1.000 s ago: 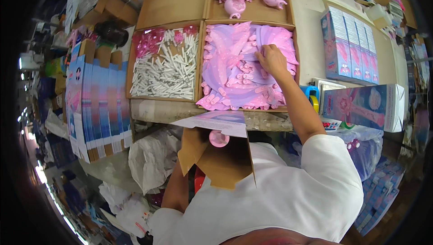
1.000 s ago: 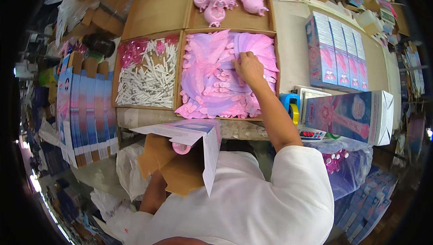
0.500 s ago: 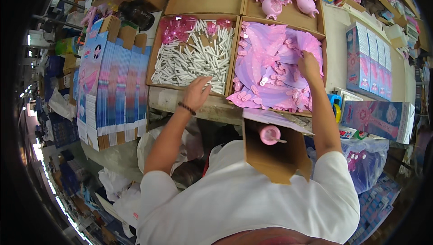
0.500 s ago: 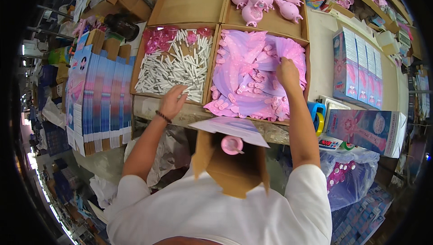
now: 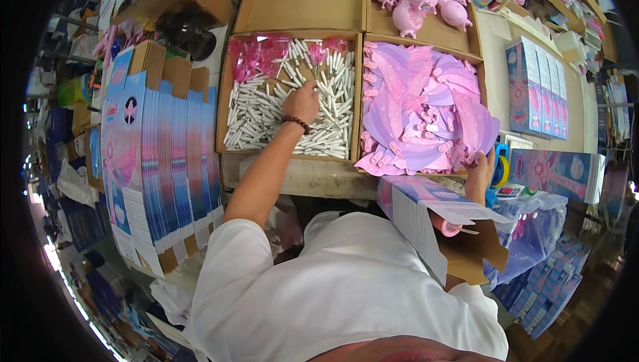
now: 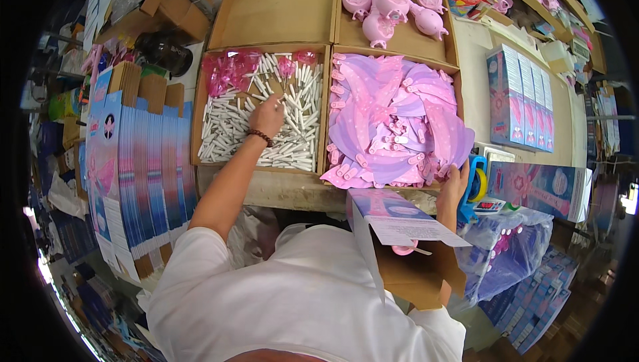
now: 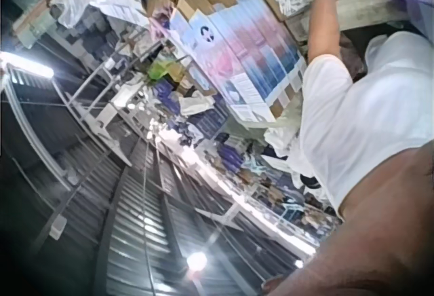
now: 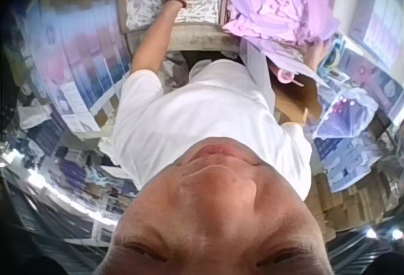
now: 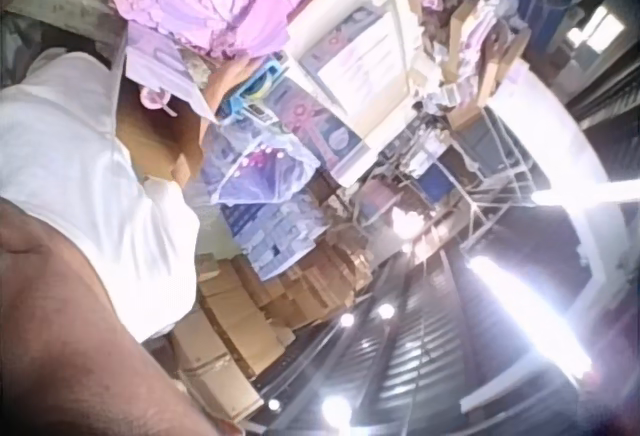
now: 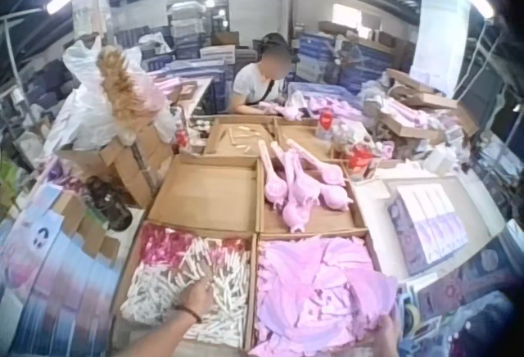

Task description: The person assembles bath bomb kits by placing a pink bath bomb, a pink plastic scoop, and a white stick into a small box, then closes the box and stacks it with others. The process is repeated multiple times.

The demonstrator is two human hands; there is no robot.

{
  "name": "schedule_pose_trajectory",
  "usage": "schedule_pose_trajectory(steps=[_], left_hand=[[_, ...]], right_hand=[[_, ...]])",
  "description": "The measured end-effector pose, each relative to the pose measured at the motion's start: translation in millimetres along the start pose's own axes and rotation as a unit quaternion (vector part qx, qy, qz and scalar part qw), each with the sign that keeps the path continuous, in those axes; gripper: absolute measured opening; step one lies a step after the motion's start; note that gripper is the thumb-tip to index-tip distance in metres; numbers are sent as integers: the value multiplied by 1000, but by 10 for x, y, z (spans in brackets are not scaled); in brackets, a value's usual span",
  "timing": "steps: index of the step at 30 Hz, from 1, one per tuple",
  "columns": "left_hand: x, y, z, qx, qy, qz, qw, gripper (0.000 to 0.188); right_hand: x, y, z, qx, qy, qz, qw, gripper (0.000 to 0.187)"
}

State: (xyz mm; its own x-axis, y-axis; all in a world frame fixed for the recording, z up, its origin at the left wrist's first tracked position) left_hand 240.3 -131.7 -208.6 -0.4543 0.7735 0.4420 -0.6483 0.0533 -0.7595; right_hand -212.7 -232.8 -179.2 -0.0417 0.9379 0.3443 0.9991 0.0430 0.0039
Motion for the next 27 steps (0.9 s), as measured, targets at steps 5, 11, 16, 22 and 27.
schedule_pose_trajectory(steps=[5,11,16,22,27], left_hand=[[-451,-388,-154,15,71,57,996,34],[-723,-482,253,-80,42,-56,994,49],[-933,-318,175,-58,-9,-38,998,45],[-702,-331,-37,114,119,44,985,37],[674,-1039,924,351,209,-4,913,40]], right_hand=[[185,241,-15,-99,22,-29,994,55],[298,192,1,-103,50,-50,992,59],[382,-20,92,-137,40,-63,988,59],[392,-249,10,-125,70,-84,986,51],[271,-281,38,-112,62,-119,985,42]])
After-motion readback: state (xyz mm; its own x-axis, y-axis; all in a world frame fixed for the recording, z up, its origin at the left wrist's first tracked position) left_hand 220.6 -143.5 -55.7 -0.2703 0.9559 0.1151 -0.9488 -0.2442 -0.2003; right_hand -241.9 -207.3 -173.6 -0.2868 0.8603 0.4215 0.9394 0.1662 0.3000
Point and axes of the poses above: each hand's wrist, its own x-axis away from the middle knuckle, its own y-axis out of the palm, z = x × y, the point moved 1 cm from there along -x, towards the middle knuckle, and after that the axes turned 14 degrees about -z, right-handed, at the moved point
